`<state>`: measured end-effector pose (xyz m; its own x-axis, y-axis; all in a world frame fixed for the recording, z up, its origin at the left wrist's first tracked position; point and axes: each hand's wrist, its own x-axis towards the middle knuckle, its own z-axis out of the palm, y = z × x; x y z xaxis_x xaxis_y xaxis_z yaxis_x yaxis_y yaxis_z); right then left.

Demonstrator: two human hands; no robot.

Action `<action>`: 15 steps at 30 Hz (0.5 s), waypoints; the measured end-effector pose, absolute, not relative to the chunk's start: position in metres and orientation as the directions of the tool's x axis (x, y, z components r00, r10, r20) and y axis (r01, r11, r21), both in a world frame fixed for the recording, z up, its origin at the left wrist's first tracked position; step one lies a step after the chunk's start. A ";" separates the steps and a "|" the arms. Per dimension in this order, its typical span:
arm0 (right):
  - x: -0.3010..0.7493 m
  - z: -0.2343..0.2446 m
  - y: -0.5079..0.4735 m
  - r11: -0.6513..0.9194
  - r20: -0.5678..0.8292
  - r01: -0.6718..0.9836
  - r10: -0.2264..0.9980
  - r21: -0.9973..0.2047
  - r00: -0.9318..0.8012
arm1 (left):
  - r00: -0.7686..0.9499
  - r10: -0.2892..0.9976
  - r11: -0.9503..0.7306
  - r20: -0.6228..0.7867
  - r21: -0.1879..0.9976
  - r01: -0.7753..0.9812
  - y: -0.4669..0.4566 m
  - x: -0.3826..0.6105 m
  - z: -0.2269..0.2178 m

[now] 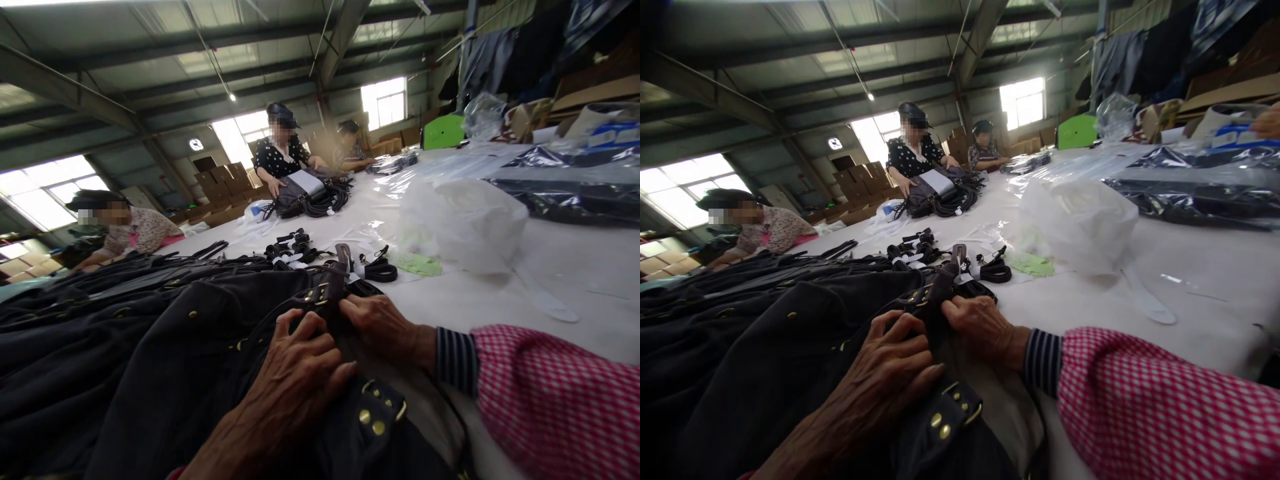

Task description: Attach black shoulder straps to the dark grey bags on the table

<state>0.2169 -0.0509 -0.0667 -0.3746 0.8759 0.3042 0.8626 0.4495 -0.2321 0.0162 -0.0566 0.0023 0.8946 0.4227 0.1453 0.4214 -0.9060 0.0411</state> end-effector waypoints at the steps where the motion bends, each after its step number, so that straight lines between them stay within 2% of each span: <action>1: 0.214 -0.066 -0.043 0.431 0.312 0.879 0.880 -0.206 -0.358 | 0.894 0.417 -0.908 0.163 0.022 0.419 -0.057 0.015 0.004; 3: 0.209 -0.067 -0.031 0.420 0.327 0.890 0.878 -0.175 -0.350 | 0.891 0.405 -0.909 0.207 -0.011 0.416 -0.056 0.012 0.007; 5: 0.206 -0.070 -0.027 0.422 0.331 0.891 0.875 -0.166 -0.352 | 0.881 0.433 -0.898 0.188 0.001 0.441 -0.053 0.009 0.007; 8: 0.203 -0.075 -0.028 0.385 0.320 0.902 0.894 -0.193 -0.314 | 0.794 0.602 -0.798 0.087 0.017 0.603 -0.048 0.012 0.007; 10: 0.202 -0.076 -0.030 0.350 0.313 0.906 0.911 -0.236 -0.270 | 0.732 0.678 -0.729 0.066 -0.069 0.681 -0.047 0.020 0.009; 11: 0.202 -0.076 -0.030 0.333 0.310 0.905 0.918 -0.264 -0.247 | 0.739 0.669 -0.729 0.084 -0.123 0.674 -0.046 0.026 0.011; 13: 0.201 -0.075 -0.029 0.296 0.297 0.899 0.934 -0.323 -0.201 | 0.816 0.566 -0.788 0.118 -0.213 0.577 -0.041 0.041 0.019; 15: 0.202 -0.074 -0.030 0.265 0.282 0.889 0.946 -0.374 -0.163 | 0.876 0.471 -0.838 0.103 -0.256 0.481 -0.031 0.055 0.029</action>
<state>0.2021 -0.0295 -0.0737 -0.1629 0.9456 0.2818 0.8888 0.2646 -0.3741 0.0545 -0.0313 0.0287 0.8759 0.4714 0.1028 0.4813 -0.8385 -0.2556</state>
